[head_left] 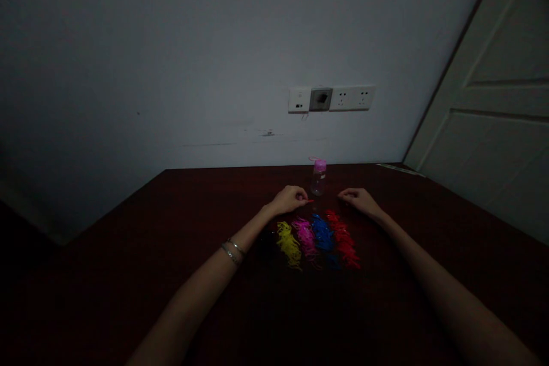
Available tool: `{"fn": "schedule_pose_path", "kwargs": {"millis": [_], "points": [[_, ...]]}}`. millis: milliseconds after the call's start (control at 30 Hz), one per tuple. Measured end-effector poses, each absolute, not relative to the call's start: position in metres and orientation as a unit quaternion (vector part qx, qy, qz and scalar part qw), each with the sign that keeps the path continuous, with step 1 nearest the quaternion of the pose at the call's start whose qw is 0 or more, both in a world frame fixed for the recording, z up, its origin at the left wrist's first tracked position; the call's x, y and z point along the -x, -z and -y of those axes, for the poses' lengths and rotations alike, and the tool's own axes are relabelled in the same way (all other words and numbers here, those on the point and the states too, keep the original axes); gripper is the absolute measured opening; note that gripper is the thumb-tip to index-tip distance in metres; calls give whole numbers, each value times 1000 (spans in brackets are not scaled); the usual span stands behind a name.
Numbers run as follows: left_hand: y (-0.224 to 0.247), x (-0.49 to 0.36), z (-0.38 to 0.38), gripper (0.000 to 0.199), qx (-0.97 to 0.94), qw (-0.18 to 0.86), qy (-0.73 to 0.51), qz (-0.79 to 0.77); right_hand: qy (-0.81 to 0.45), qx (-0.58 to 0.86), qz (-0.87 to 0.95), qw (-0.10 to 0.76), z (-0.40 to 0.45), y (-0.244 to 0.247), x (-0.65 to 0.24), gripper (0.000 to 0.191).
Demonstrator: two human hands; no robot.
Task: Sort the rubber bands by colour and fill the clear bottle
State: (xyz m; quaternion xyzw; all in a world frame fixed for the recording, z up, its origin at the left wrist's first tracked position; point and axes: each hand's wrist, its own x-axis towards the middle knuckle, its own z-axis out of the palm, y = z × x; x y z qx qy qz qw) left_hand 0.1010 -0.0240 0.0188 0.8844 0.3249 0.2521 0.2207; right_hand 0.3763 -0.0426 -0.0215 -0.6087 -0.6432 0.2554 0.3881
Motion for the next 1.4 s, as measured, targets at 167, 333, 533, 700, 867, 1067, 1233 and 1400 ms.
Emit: {"fn": "schedule_pose_path", "kwargs": {"millis": [167, 333, 533, 700, 867, 1067, 1233, 1400], "points": [[-26, -128, 37, 17, -910, 216, -210, -286, -249, 607, 642, 395, 44, 21, -374, 30], [-28, -152, 48, 18, -918, 243, -189, -251, -241, 610, 645, 392, 45, 20, -372, 31], [-25, -159, 47, 24, -899, 297, -199, -251, -229, 610, 654, 384, 44, 20, -374, 30], [-17, -140, 29, 24, -849, 347, -272, -292, -233, 614, 650, 382, 41, 25, -376, 31], [-20, -110, 1, 22, -738, 416, -394, -356, -240, 616, 644, 386, 39, 26, -377, 29], [-15, -62, -26, 23, -570, 454, -504, -463, -234, 613, 650, 383, 39, 28, -377, 28], [4, -30, -38, 21, -512, 442, -538, -504, -238, 617, 650, 375, 39, 27, -376, 28], [13, -28, -45, 22, -545, 412, -536, -496, -253, 604, 657, 373, 42, 20, -369, 27]]}}
